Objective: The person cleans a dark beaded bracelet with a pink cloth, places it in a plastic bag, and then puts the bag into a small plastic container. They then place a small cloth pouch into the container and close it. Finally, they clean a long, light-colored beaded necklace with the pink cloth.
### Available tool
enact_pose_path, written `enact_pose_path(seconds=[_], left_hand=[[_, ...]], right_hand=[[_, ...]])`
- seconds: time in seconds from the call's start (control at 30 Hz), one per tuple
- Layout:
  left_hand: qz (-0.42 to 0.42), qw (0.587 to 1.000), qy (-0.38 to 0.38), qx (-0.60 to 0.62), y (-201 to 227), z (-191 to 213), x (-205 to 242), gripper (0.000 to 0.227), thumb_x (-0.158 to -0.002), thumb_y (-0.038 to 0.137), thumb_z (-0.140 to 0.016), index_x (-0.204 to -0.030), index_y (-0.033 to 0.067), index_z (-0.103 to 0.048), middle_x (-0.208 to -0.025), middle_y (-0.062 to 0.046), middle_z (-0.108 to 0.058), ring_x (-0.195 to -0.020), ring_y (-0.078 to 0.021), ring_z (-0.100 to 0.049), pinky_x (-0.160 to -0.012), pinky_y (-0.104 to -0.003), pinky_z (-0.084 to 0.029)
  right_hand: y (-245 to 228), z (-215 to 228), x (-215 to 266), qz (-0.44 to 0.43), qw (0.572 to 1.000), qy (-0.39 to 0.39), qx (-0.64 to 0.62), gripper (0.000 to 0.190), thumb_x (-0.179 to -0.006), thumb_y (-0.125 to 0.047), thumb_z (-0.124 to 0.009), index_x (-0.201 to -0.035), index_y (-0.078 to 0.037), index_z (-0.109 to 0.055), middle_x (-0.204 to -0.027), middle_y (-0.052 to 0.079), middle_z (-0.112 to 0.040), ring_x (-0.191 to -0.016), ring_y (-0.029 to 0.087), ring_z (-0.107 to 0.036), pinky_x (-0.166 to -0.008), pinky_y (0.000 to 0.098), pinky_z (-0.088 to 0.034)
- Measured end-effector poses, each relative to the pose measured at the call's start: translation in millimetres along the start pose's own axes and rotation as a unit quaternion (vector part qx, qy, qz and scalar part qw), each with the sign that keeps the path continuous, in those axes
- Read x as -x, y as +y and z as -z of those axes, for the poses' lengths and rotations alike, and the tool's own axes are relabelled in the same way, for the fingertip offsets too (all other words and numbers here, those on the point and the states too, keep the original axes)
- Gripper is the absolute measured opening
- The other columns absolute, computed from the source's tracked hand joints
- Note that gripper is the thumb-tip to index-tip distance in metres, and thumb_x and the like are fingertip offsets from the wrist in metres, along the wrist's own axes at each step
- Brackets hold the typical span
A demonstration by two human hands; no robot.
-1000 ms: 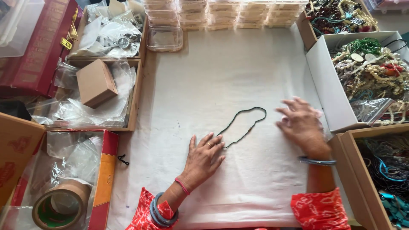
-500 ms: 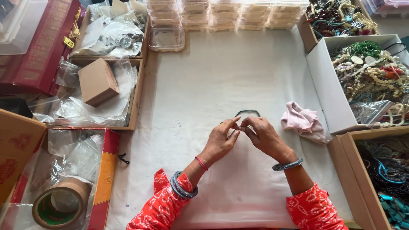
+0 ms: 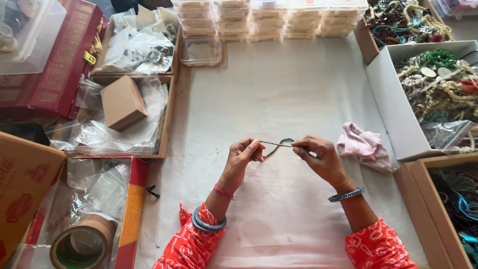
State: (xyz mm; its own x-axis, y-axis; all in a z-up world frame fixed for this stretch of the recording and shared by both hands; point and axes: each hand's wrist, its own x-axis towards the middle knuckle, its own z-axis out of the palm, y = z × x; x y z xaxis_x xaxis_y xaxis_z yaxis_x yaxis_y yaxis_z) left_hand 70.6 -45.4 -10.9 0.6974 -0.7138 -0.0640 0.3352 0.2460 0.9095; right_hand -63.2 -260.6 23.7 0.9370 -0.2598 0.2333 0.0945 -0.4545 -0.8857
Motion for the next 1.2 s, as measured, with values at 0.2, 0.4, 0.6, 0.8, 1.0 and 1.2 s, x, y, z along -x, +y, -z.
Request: enact_pose_path(seconds=[0.2, 0.4, 0.6, 0.8, 1.0, 1.2], left_hand=[[-0.026, 0.991, 0.042, 0.121, -3.8, 5.8, -2.0, 0.028, -0.106, 0.024, -0.058, -0.111, 0.0006, -0.072, -0.089, -0.006, -0.072, -0.087, -0.016, -0.069, -0.084, -0.034, -0.056], [-0.068, 0.997, -0.002, -0.046, 12.4, -21.1, 7.3, 0.044, -0.106, 0.031, -0.04, -0.125, 0.0041, -0.069, -0.113, -0.004, -0.076, -0.109, -0.0115, -0.065, -0.097, -0.029, -0.048], [-0.103, 0.985, -0.105, -0.091, -27.8, -23.3, 7.4, 0.043, -0.112, 0.029, -0.041, -0.116, -0.0013, -0.072, -0.095, -0.004, -0.074, -0.096, -0.0102, -0.064, -0.094, -0.028, -0.049], [-0.018, 0.989, -0.105, -0.103, -50.9, -11.2, 0.5, 0.028, -0.106, 0.019, -0.061, -0.106, -0.0041, -0.077, -0.077, -0.003, -0.061, -0.074, -0.0099, -0.054, -0.069, -0.028, -0.045], [0.011, 0.985, -0.144, 0.089, -28.3, -5.8, 0.7, 0.028, -0.108, 0.022, -0.06, -0.104, -0.0017, -0.075, -0.089, -0.004, -0.07, -0.082, -0.0113, -0.061, -0.079, -0.029, -0.05], [0.002, 0.974, -0.046, 0.222, 10.7, -5.8, 2.7, 0.04, -0.102, 0.021, -0.055, -0.141, 0.0091, -0.057, -0.127, -0.007, -0.071, -0.116, -0.011, -0.064, -0.102, -0.034, -0.05]], right_hand=[[6.4, -8.6, 1.6, 0.012, 0.998, 0.02, 0.06, 0.014, -0.09, -0.004, -0.076, -0.104, -0.001, -0.077, -0.083, 0.003, -0.07, -0.07, 0.01, -0.062, -0.058, 0.0269, -0.05], [-29.3, -30.1, 9.0, 0.108, 0.989, -0.01, 0.097, 0.013, -0.089, -0.003, -0.077, -0.101, -0.005, -0.076, -0.084, 0.005, -0.07, -0.069, 0.012, -0.068, -0.058, 0.0275, -0.054], [-20.9, -33.8, 12.3, 0.134, 0.984, 0.054, 0.104, 0.018, -0.09, 0.001, -0.076, -0.107, -0.004, -0.074, -0.091, 0.006, -0.07, -0.07, 0.012, -0.067, -0.06, 0.0271, -0.054], [0.0, -33.7, 9.3, 0.13, 0.985, 0.066, 0.091, 0.021, -0.09, 0.0, -0.076, -0.11, -0.004, -0.075, -0.094, 0.006, -0.071, -0.074, 0.012, -0.068, -0.064, 0.0259, -0.055], [13.8, -37.6, 8.8, 0.085, 0.995, 0.052, 0.03, 0.02, -0.092, -0.001, -0.074, -0.112, -0.004, -0.075, -0.096, 0.006, -0.071, -0.084, 0.013, -0.07, -0.07, 0.0262, -0.057], [9.9, -46.1, 7.8, 0.058, 0.996, 0.044, 0.045, 0.022, -0.089, -0.001, -0.076, -0.11, -0.003, -0.075, -0.09, 0.007, -0.072, -0.079, 0.015, -0.069, -0.065, 0.0271, -0.055]])
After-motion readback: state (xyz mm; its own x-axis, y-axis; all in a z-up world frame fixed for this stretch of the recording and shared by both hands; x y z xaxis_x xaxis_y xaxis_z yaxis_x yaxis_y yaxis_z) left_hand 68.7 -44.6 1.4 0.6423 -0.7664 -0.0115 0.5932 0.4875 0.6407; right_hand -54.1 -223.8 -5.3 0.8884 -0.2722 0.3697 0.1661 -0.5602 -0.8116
